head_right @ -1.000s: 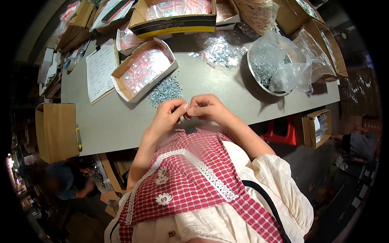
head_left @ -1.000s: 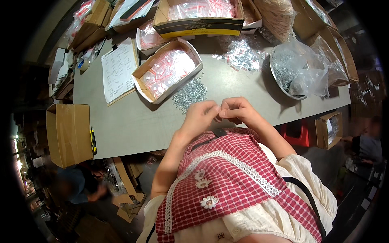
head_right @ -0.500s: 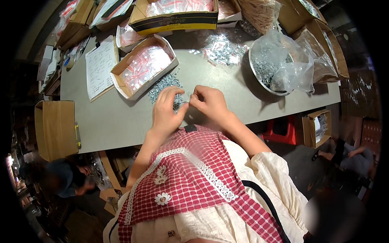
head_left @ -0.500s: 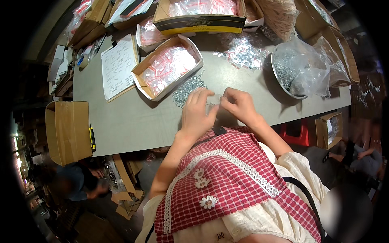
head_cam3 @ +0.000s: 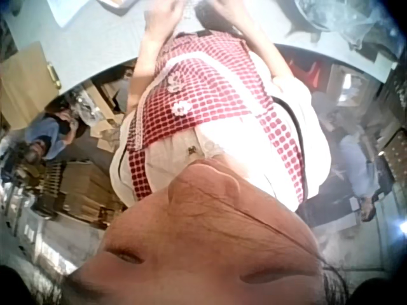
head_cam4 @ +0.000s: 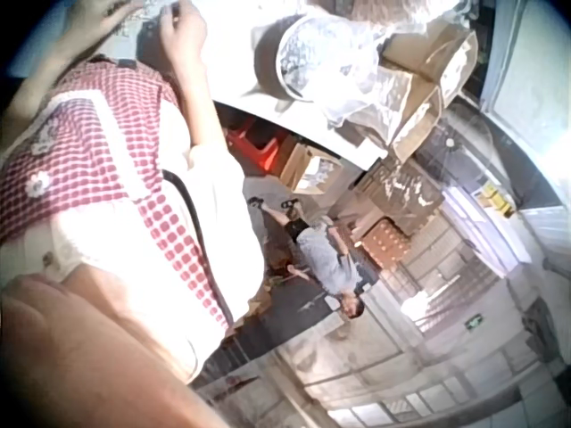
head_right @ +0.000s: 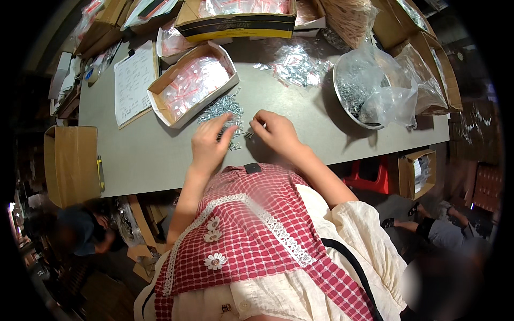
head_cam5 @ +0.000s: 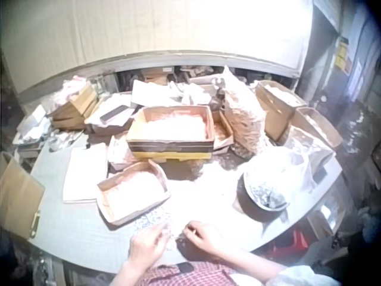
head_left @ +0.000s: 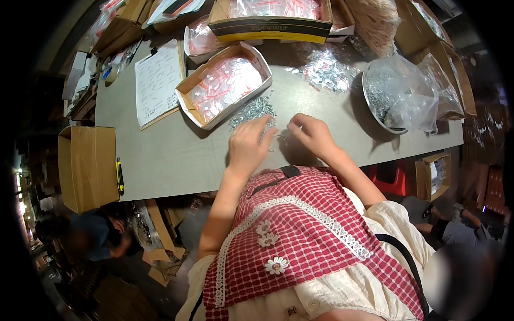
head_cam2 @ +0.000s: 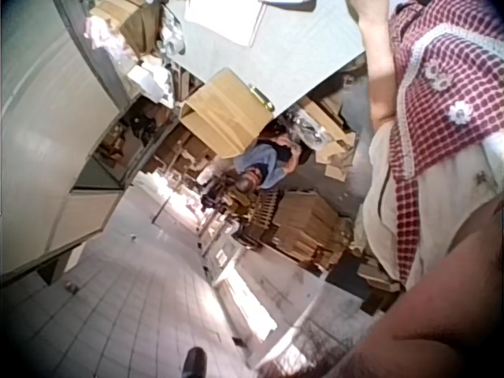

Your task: The person sorts small metal parts on a table, places them into a plastic bag, and then retrieves a cardboard box from a pile to place the bag inside.

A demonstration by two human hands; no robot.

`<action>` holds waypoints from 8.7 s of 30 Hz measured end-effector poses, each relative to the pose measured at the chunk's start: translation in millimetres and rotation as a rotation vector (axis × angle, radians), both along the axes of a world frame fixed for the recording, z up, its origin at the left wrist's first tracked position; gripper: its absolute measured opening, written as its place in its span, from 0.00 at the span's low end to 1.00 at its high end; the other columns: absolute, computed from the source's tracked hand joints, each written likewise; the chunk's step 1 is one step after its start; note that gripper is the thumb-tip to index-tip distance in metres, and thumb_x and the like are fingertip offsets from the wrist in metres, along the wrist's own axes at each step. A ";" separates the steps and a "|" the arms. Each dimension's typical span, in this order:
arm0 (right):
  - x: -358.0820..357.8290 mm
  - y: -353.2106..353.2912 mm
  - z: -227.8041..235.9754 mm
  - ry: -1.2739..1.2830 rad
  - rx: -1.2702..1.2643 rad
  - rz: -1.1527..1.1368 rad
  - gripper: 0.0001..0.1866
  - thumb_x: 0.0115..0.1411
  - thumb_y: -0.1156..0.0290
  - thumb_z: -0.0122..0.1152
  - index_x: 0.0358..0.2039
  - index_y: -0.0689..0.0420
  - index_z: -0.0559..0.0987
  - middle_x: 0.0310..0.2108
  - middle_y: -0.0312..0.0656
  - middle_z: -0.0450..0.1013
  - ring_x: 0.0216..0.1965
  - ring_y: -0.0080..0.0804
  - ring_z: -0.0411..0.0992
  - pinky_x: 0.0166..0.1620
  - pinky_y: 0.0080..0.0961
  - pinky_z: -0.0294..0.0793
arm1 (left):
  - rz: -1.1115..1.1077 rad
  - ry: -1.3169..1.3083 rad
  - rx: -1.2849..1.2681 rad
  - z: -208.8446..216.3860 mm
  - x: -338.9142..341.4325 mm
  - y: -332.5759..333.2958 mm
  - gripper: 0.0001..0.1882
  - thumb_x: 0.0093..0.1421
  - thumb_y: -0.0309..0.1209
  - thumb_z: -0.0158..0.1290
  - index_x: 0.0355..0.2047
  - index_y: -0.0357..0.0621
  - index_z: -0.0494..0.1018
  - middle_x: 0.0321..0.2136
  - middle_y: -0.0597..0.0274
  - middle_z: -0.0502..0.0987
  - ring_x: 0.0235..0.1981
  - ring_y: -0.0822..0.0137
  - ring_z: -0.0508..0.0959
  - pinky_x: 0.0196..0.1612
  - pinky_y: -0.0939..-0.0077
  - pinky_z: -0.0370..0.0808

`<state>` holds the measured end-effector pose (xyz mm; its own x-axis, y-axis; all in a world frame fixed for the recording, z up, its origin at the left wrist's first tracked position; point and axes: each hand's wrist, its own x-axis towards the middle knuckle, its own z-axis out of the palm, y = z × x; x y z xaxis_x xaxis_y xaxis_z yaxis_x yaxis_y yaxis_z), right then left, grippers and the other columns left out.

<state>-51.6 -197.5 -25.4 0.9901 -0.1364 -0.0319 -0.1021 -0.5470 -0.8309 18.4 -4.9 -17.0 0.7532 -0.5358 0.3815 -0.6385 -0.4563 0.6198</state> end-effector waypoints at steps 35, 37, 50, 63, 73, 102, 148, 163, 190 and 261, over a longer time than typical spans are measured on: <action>-2.1 -9.7 -28.9 -0.124 -0.438 0.381 0.11 0.52 0.65 0.60 0.30 0.61 0.76 0.26 0.48 0.73 0.26 0.45 0.75 0.30 0.37 0.74 | -0.082 0.012 -0.029 -15.4 -13.1 11.3 0.18 0.55 0.31 0.61 0.45 0.38 0.76 0.39 0.52 0.80 0.41 0.53 0.79 0.44 0.63 0.73; 2.2 -8.6 -5.9 -0.240 -0.172 0.298 0.09 0.54 0.68 0.61 0.32 0.60 0.77 0.27 0.45 0.72 0.27 0.39 0.74 0.29 0.33 0.72 | -0.096 0.028 -0.030 -16.1 -14.9 11.5 0.18 0.54 0.29 0.61 0.46 0.38 0.75 0.40 0.51 0.80 0.41 0.53 0.79 0.45 0.62 0.73; 0.4 5.1 28.3 -0.284 -0.057 0.296 0.11 0.57 0.65 0.64 0.40 0.55 0.81 0.30 0.43 0.74 0.27 0.40 0.74 0.30 0.30 0.73 | -0.136 0.095 -0.098 -13.4 -16.6 10.2 0.20 0.52 0.23 0.57 0.47 0.38 0.74 0.39 0.51 0.79 0.40 0.51 0.78 0.44 0.61 0.74; 11.9 -8.4 18.6 -0.145 -0.213 0.275 0.06 0.55 0.76 0.59 0.35 0.60 0.75 0.34 0.48 0.76 0.34 0.47 0.76 0.37 0.37 0.75 | -0.003 0.343 -0.163 -16.7 -13.3 7.8 0.19 0.53 0.23 0.58 0.47 0.39 0.73 0.44 0.56 0.78 0.42 0.60 0.78 0.43 0.70 0.76; 11.9 0.1 38.9 0.142 0.150 0.339 0.15 0.58 0.75 0.62 0.45 0.59 0.71 0.35 0.46 0.78 0.35 0.32 0.78 0.39 0.28 0.74 | 0.056 0.629 -0.220 -4.2 -10.8 1.2 0.05 0.59 0.27 0.57 0.32 0.37 0.76 0.22 0.67 0.78 0.25 0.81 0.74 0.29 0.83 0.70; 4.4 -7.8 3.9 0.175 0.934 -0.121 0.11 0.61 0.72 0.58 0.43 0.61 0.75 0.37 0.36 0.74 0.32 0.20 0.73 0.36 0.16 0.69 | 0.420 0.325 0.562 -33.5 143.8 21.2 0.22 0.50 0.43 0.64 0.35 0.36 0.77 0.32 0.47 0.81 0.36 0.49 0.81 0.42 0.58 0.74; -10.7 -13.3 21.9 0.428 0.599 0.161 0.08 0.59 0.70 0.64 0.29 0.58 0.75 0.21 0.31 0.70 0.20 0.17 0.66 0.24 0.17 0.65 | 0.016 0.318 -0.016 -7.3 -8.3 -14.9 0.06 0.56 0.26 0.60 0.34 0.38 0.77 0.25 0.62 0.80 0.25 0.76 0.76 0.31 0.81 0.73; -13.3 -8.5 24.5 0.398 0.931 0.168 0.09 0.58 0.68 0.60 0.24 0.60 0.76 0.19 0.31 0.70 0.20 0.19 0.66 0.24 0.19 0.64 | -0.150 1.061 -0.328 8.3 -18.8 -15.0 0.06 0.58 0.28 0.55 0.25 0.39 0.75 0.20 0.70 0.77 0.21 0.82 0.72 0.23 0.83 0.66; 31.6 23.2 -23.0 0.027 -0.408 0.224 0.30 0.52 0.56 0.68 0.47 0.61 0.67 0.41 0.54 0.70 0.41 0.54 0.74 0.40 0.43 0.76 | 0.227 0.026 -0.072 -2.4 7.3 25.6 0.14 0.53 0.33 0.63 0.38 0.42 0.79 0.35 0.54 0.80 0.39 0.52 0.78 0.44 0.62 0.72; 34.4 19.5 39.5 0.053 0.222 0.275 0.16 0.57 0.85 0.56 0.46 0.60 0.68 0.23 0.41 0.72 0.24 0.24 0.71 0.28 0.22 0.71 | 0.157 0.405 -0.471 -2.8 -16.0 12.1 0.06 0.56 0.28 0.55 0.30 0.37 0.74 0.23 0.55 0.78 0.27 0.62 0.79 0.33 0.68 0.74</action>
